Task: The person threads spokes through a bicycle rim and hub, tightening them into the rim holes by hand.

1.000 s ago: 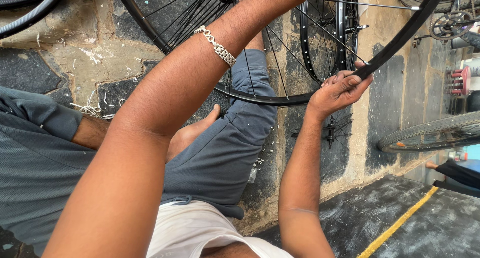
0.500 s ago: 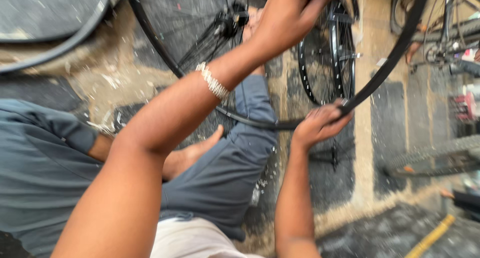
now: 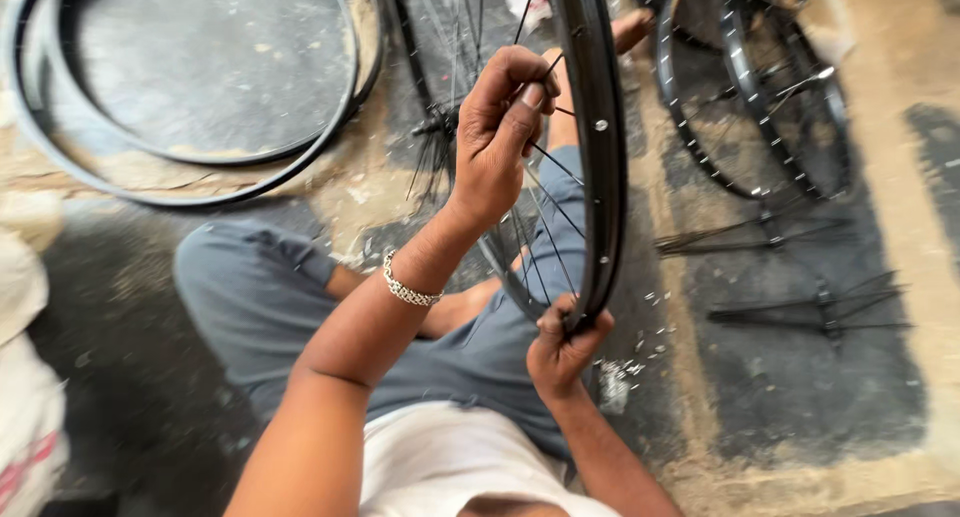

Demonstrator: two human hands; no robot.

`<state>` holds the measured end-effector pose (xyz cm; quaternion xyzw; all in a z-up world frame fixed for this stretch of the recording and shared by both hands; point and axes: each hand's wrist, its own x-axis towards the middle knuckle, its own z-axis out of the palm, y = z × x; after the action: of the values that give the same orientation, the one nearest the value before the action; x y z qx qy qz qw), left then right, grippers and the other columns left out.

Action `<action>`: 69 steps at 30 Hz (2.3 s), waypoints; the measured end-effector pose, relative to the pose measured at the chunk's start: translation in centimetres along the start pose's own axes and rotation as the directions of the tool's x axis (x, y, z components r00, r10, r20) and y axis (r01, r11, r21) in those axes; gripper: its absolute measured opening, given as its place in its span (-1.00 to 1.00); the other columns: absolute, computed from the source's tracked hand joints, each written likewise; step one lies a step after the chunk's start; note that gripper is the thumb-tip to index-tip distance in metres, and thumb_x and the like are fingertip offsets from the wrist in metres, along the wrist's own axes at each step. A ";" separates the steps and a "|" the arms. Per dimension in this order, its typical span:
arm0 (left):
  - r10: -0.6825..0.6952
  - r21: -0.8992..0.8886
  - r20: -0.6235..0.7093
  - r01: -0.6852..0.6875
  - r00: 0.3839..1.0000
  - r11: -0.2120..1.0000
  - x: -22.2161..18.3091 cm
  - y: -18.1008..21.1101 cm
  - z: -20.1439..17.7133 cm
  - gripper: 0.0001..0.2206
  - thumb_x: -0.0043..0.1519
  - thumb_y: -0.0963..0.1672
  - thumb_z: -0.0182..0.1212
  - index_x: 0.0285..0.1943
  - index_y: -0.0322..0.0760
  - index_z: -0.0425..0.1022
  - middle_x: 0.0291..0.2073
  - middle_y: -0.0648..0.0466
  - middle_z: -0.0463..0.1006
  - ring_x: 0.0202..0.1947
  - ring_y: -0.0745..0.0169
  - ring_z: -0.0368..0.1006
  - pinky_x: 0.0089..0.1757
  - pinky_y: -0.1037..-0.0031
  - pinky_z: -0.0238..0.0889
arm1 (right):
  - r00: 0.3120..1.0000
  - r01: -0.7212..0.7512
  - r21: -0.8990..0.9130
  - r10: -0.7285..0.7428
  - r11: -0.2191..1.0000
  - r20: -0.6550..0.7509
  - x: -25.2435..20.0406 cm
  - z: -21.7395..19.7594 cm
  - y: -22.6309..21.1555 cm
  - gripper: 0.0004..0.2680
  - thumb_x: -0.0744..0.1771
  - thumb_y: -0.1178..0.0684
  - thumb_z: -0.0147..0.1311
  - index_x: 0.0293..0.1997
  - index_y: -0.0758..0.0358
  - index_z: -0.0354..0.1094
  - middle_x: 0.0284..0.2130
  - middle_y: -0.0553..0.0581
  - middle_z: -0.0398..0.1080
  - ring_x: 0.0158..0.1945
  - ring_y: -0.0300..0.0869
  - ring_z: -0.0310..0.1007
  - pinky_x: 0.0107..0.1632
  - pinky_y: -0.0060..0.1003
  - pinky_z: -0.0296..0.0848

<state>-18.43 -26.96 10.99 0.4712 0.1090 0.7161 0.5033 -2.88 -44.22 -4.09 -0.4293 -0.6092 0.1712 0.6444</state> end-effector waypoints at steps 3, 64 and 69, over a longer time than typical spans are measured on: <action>0.010 0.037 0.000 -0.010 1.000 0.999 -2.0 0.9 -0.6 -0.88 0.48 -0.18 -0.03 0.12 -0.31 0.36 -0.19 0.18 0.44 -0.43 0.56 0.12 -0.41 0.69 0.04 | 0.998 -0.053 0.033 0.052 0.998 0.038 -2.7 0.3 0.1 -0.73 0.46 0.04 0.07 0.11 0.28 -0.04 -0.18 0.05 0.22 -0.24 -0.30 0.27 -0.13 -0.42 0.39; 0.075 0.548 0.092 -0.114 0.993 0.829 -13.2 9.3 -3.0 -0.08 -0.07 0.15 0.56 0.34 -0.43 0.20 -0.04 0.08 0.33 -0.12 0.34 0.29 -0.08 0.48 0.21 | 0.412 -0.747 0.604 0.906 0.277 0.095 -5.5 -21.6 13.2 -0.94 0.45 0.08 0.08 0.01 0.11 0.42 -0.24 -0.04 0.42 -0.19 -0.22 0.44 -0.14 -0.32 0.43; 0.115 0.648 0.172 -0.200 0.978 0.735 -12.1 10.2 -1.6 -0.31 -0.06 0.15 0.55 0.09 -0.26 0.37 -0.33 0.18 0.32 -0.38 0.37 0.24 -0.30 0.53 0.16 | 0.605 -0.577 0.781 0.767 0.238 0.213 0.9 -16.4 9.5 -0.93 0.47 0.11 0.04 -0.02 0.26 0.38 -0.19 0.08 0.43 -0.12 -0.18 0.43 0.05 -0.28 0.50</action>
<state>-25.43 -41.25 9.71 0.6684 0.2848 0.6413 0.2466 15.47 -43.79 -8.93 -0.3312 -0.1448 0.6342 0.6835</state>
